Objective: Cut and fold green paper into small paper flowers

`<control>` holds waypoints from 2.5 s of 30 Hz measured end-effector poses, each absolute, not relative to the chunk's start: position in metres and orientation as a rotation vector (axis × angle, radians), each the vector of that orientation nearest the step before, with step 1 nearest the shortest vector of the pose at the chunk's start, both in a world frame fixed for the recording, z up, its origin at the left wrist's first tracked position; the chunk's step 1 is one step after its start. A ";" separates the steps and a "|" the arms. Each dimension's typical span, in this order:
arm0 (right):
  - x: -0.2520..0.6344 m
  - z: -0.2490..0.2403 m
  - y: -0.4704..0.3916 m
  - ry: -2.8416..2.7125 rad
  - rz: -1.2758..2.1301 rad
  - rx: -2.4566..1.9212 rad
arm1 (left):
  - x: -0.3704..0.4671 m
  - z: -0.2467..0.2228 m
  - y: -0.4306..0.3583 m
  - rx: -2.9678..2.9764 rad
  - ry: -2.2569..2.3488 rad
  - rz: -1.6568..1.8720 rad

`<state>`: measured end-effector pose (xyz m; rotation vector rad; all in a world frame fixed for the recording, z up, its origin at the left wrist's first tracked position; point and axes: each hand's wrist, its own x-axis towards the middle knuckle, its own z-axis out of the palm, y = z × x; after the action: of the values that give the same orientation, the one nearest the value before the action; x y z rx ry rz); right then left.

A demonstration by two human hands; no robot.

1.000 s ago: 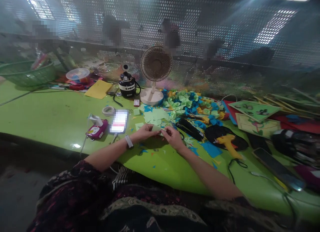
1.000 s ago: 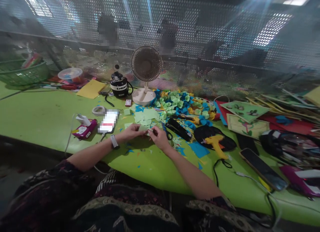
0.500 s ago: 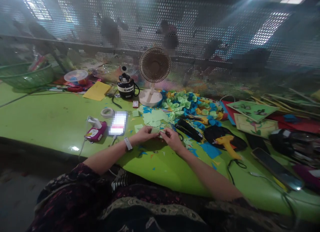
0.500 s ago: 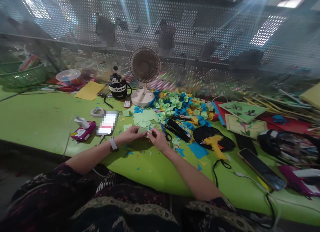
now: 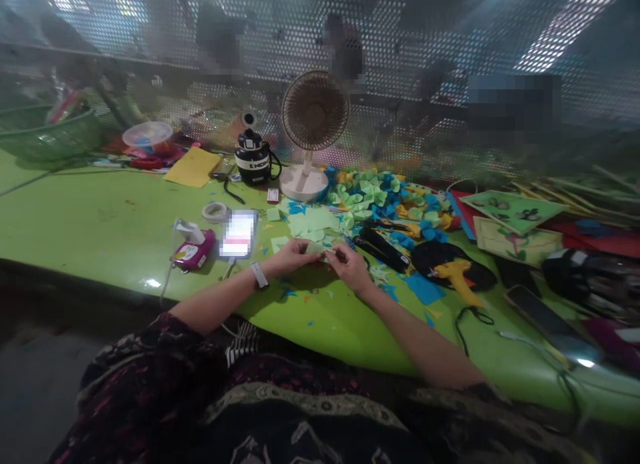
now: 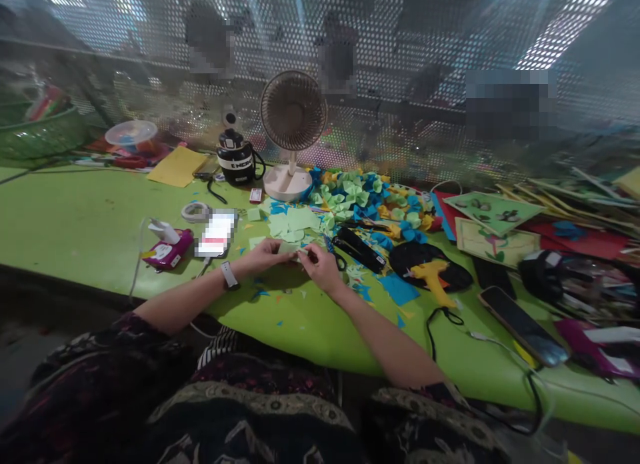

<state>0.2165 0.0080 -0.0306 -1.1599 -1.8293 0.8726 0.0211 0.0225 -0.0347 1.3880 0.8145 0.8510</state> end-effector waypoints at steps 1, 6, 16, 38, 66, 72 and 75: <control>0.216 -0.030 0.007 -1.833 0.859 -1.153 | 0.021 -0.035 0.022 1.378 0.813 0.857; 0.215 -0.026 0.004 -1.799 0.878 -1.138 | 0.021 -0.032 0.021 1.359 0.829 0.855; 0.215 -0.028 0.000 -1.786 0.824 -1.138 | 0.024 -0.026 0.017 1.262 0.813 0.876; 0.215 -0.027 -0.001 -1.840 0.800 -1.118 | 0.024 -0.025 0.018 1.223 0.823 0.888; 0.214 -0.022 0.000 -1.693 1.030 -1.112 | 0.021 -0.018 0.017 1.196 0.766 0.767; 0.212 -0.022 0.000 -1.725 1.049 -1.137 | 0.022 -0.020 0.019 1.212 0.781 0.790; 0.211 -0.023 0.000 -1.728 1.047 -1.138 | 0.021 -0.019 0.020 1.245 0.794 0.778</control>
<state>0.2112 -0.0003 -0.0232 -1.1384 -1.7275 1.0466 0.0210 0.0201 -0.0190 1.2445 0.7944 0.7781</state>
